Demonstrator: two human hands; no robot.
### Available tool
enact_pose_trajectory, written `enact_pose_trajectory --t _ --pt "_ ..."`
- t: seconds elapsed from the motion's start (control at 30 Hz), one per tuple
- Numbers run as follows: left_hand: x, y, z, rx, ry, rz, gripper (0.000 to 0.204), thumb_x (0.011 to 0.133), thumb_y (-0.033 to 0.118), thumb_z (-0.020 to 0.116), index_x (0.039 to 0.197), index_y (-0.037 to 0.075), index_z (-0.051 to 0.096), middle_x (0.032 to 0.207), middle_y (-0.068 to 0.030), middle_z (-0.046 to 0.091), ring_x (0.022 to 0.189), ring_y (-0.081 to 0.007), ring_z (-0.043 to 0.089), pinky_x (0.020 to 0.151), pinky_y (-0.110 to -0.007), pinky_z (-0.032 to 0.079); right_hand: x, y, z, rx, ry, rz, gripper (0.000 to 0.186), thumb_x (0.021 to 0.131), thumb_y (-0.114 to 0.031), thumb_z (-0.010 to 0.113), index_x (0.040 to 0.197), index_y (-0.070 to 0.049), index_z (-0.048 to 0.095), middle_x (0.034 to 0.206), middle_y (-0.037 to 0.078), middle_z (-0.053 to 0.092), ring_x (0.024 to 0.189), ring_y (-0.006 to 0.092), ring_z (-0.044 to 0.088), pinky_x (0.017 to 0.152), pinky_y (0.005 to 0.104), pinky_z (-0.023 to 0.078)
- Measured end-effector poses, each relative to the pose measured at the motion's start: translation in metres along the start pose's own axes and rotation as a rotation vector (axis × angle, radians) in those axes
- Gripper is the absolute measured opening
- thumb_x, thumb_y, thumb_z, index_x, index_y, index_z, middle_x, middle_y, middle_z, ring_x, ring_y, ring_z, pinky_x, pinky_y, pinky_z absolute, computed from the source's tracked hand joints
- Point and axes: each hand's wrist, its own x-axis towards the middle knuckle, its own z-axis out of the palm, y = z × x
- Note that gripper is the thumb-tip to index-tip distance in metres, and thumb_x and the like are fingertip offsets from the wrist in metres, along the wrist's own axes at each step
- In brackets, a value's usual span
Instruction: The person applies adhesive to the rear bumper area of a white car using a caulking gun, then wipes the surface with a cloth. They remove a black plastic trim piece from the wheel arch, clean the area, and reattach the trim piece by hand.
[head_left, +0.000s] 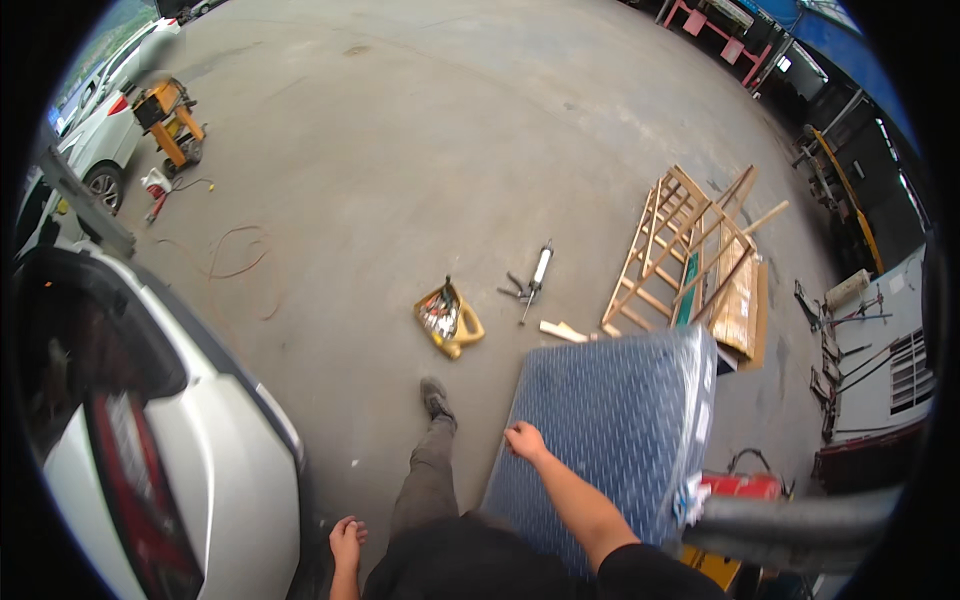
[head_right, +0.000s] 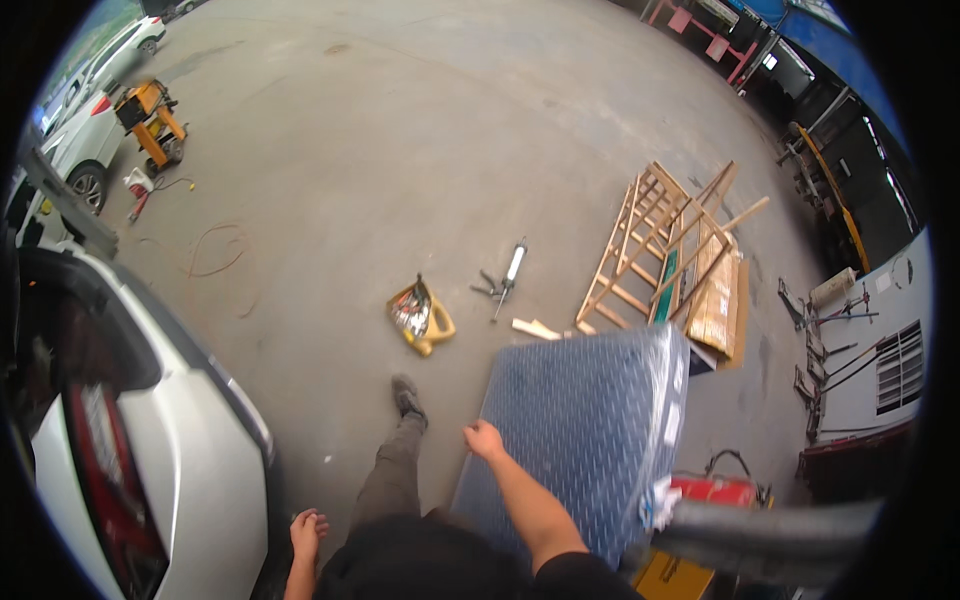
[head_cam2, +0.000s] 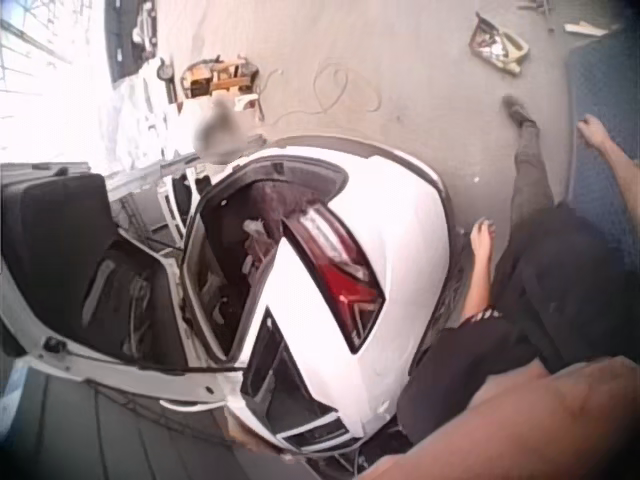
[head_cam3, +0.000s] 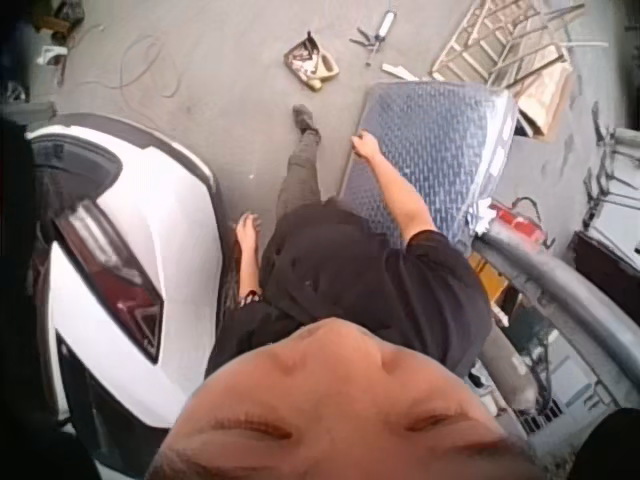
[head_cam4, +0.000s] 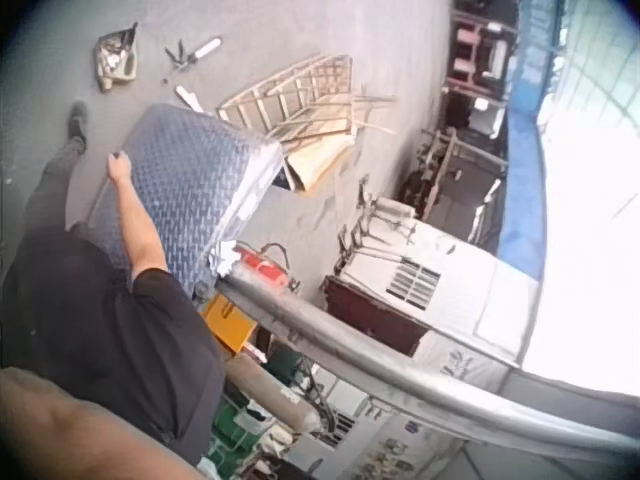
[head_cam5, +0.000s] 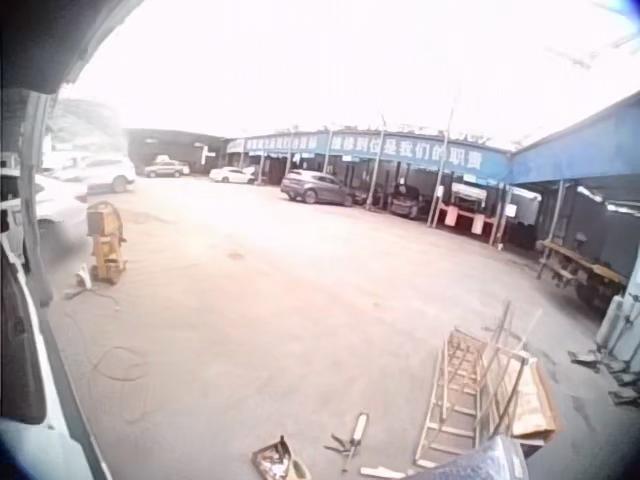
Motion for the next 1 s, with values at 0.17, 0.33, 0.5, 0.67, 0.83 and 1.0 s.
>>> enact_pose_trajectory --t 0.17,0.33,0.5,0.67,0.83,1.0 --pt "0.170 0.113 0.209 0.350 -0.136 0.364 0.024 0.091 0.011 0.056 0.108 -0.005 0.063 0.080 -0.0074 0.067 0.070 -0.0118 0.060 0.064 -0.028 0.048 0.254 0.020 -0.055 0.236 0.175 0.170 0.026 0.088 -0.019 0.061 0.100 0.004 0.059 0.078 0.011 0.064 0.060 0.0182 0.061 0.048 0.0307 0.050" --pt "0.319 0.121 0.354 0.554 -0.050 0.736 0.020 0.088 0.007 0.057 0.104 -0.004 0.062 0.076 -0.0072 0.059 0.068 -0.0147 0.055 0.066 -0.029 0.046 0.563 0.048 -0.057 0.719 -0.017 0.247 0.057 0.089 -0.036 0.064 0.127 0.002 0.047 0.114 0.022 0.062 0.096 0.0341 0.065 0.079 0.0471 0.056" --pt "0.435 0.097 0.430 0.841 0.166 1.036 0.021 0.080 0.000 0.056 0.100 -0.002 0.058 0.073 -0.0087 0.043 0.062 -0.0195 0.043 0.056 -0.033 0.037 0.793 0.036 -0.027 0.938 0.380 0.474 0.058 0.086 -0.046 0.068 0.114 0.002 0.051 0.097 0.020 0.063 0.070 0.0329 0.065 0.059 0.0433 0.058" --pt "0.461 0.087 0.455 0.825 0.207 1.024 0.024 0.079 0.002 0.056 0.102 -0.003 0.056 0.075 -0.0083 0.041 0.061 -0.0188 0.041 0.056 -0.032 0.035 0.858 0.014 -0.045 1.206 0.685 0.366 0.028 0.089 -0.027 0.057 0.097 0.000 0.051 0.074 0.012 0.058 0.056 0.0241 0.059 0.045 0.0351 0.050" --pt "0.421 0.108 0.453 0.898 0.080 0.943 0.021 0.077 0.002 0.056 0.098 0.000 0.057 0.072 -0.0093 0.045 0.061 -0.0219 0.046 0.056 -0.034 0.038 0.804 0.020 -0.147 1.852 0.436 0.079 0.014 0.084 -0.018 0.047 0.075 -0.009 0.041 0.061 0.004 0.043 0.046 0.0145 0.040 0.037 0.0257 0.028" --pt "0.361 0.152 0.443 1.086 -0.012 0.819 0.023 0.077 0.013 0.062 0.098 0.004 0.059 0.082 -0.0130 0.059 0.077 -0.0314 0.060 0.068 -0.043 0.048 0.602 -0.032 -0.178 1.756 0.511 -0.064 0.018 0.084 -0.019 0.048 0.070 -0.014 0.038 0.056 -0.001 0.034 0.045 0.0123 0.032 0.036 0.0262 0.024"
